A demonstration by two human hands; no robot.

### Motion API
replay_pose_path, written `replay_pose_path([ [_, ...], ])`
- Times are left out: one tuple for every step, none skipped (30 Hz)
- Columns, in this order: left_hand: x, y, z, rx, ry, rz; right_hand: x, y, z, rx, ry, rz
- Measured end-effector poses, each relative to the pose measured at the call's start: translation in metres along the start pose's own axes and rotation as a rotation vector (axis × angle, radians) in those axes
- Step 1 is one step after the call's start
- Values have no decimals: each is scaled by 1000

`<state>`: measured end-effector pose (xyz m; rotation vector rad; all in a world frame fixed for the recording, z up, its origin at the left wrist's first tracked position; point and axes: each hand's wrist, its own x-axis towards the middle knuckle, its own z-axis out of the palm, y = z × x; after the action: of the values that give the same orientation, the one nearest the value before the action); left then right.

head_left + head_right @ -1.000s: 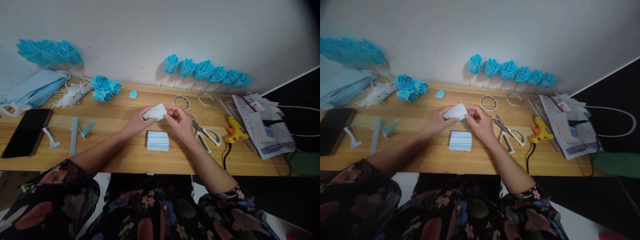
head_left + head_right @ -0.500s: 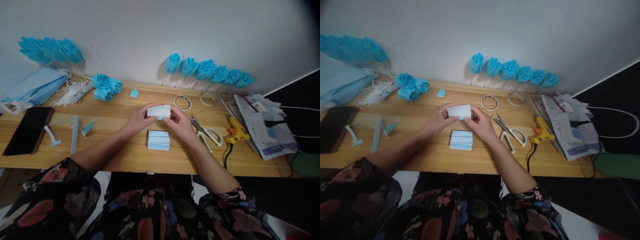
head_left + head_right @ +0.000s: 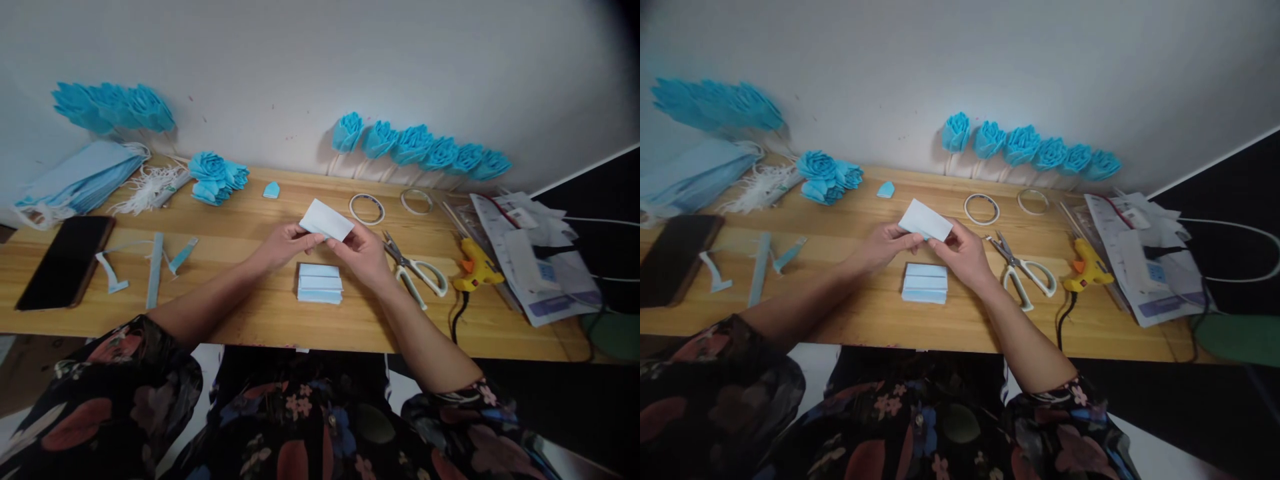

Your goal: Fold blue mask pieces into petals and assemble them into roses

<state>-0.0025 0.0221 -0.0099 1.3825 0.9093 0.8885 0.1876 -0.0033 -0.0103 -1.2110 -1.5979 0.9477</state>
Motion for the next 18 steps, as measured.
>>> replay_pose_path([
  [0,-1,-1,21,22,-4,0,0,1,3,-2,-4],
  [0,-1,-1,37,42,-8,0,-1,1,4,-6,-5],
  [0,-2,-2,48,58,-12,0,-1,2,4,-13,-4],
  [0,-2,-2,51,67,-15,0,-2,2,4,-18,-1],
  [-1,-1,-2,48,69,-17,0,-2,3,4,-22,1],
  [-1,0,-2,39,66,-18,0,-3,3,6,-25,1],
  [-1,1,-1,28,61,-18,-1,-4,2,8,-29,1],
  [-1,2,-1,15,56,-19,-1,-4,2,9,-33,0],
  [-1,2,0,2,54,-22,-1,-4,2,9,-36,-2],
  [-1,3,0,-10,56,-27,-1,-4,2,7,-38,-3],
  [-1,3,1,-23,60,-33,-1,-4,2,2,-39,-3],
  [-1,3,1,-36,66,-41,-1,-3,2,-2,-39,-1],
  [-1,3,1,-48,74,-49,-1,-2,2,-4,-36,0],
  [0,3,2,-56,81,-57,-1,-1,2,-3,-36,2],
  [0,3,2,-59,84,-63,-1,-1,2,2,-39,3],
  [0,2,2,-55,86,-68,-1,0,2,10,-46,5],
  [0,2,2,-44,87,-71,-1,0,2,19,-54,5],
  [0,2,2,-28,91,-72,-1,0,2,29,-62,5],
])
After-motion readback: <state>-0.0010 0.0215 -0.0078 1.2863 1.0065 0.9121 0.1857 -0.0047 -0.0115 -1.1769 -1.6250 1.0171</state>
